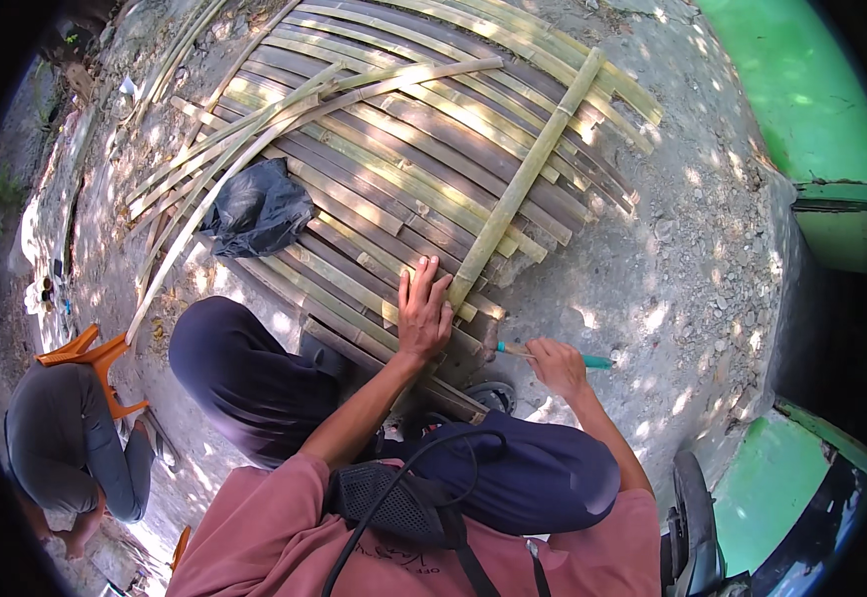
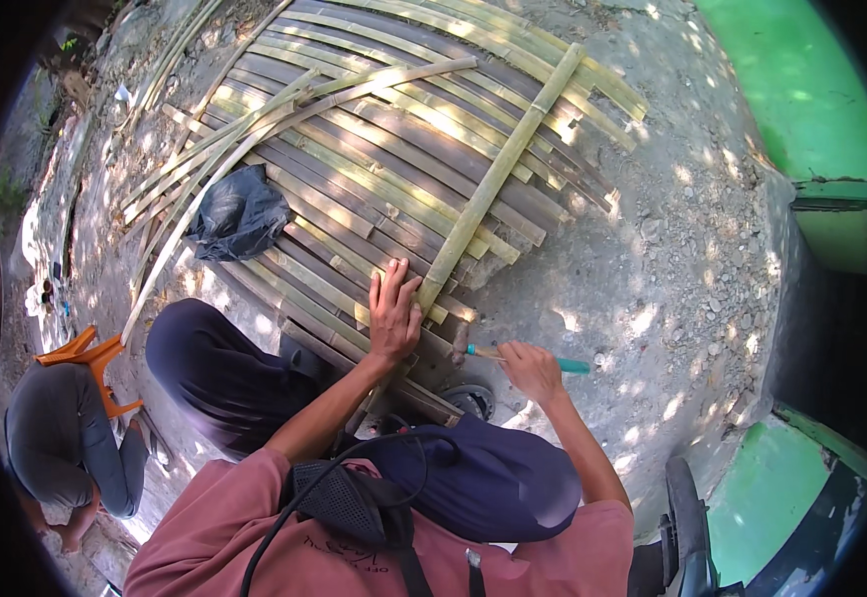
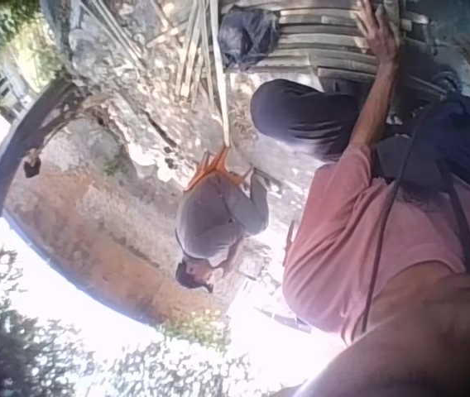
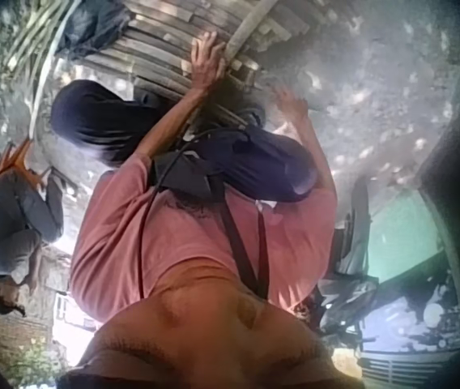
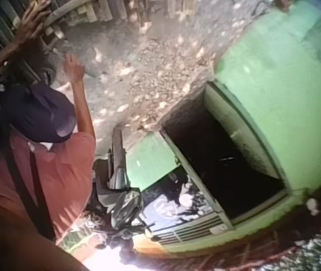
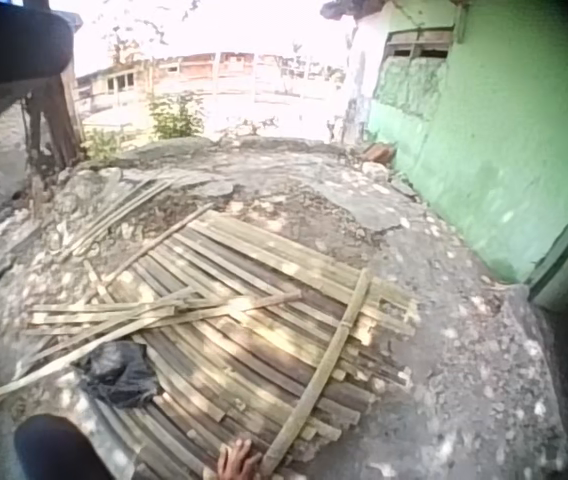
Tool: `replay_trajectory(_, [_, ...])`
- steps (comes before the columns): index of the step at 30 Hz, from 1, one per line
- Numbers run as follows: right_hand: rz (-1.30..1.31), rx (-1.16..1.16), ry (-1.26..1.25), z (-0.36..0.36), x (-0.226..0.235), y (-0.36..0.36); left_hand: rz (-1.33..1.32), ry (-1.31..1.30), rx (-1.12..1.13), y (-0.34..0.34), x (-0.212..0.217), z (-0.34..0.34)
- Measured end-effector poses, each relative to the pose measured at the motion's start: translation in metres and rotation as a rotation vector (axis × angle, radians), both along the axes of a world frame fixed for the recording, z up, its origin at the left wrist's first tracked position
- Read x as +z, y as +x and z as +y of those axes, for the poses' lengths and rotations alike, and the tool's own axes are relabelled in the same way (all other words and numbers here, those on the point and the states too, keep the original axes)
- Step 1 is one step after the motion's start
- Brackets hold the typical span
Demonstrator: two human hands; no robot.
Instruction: The person constructs a bamboo panel by aligning thin bamboo slats across a support beam and securing them using a hammer and small nails.
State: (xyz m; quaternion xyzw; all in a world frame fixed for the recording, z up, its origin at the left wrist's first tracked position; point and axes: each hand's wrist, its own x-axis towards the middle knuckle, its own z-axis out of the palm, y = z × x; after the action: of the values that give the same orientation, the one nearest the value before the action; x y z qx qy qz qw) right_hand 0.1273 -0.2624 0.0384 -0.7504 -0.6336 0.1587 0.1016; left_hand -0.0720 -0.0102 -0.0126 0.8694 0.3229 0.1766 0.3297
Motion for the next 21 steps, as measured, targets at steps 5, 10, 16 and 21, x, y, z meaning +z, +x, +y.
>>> replay_trajectory(5, [-0.022, -0.114, -0.016, -0.004, -0.008, -0.006, 0.018, -0.005, -0.01, 0.001, 0.003, 0.0])
replay_trajectory(10, [0.012, -0.275, -0.044, 0.005, -0.01, 0.0, 0.014, 0.016, -0.015, 0.001, 0.001, 0.0])
replay_trajectory(16, [0.114, -0.192, 0.128, 0.04, 0.001, -0.003, 0.026, 0.014, -0.016, -0.001, 0.002, 0.0])
replay_trajectory(21, [0.031, -0.183, 0.076, 0.056, -0.015, 0.005, 0.034, 0.015, -0.034, -0.001, 0.004, -0.004])
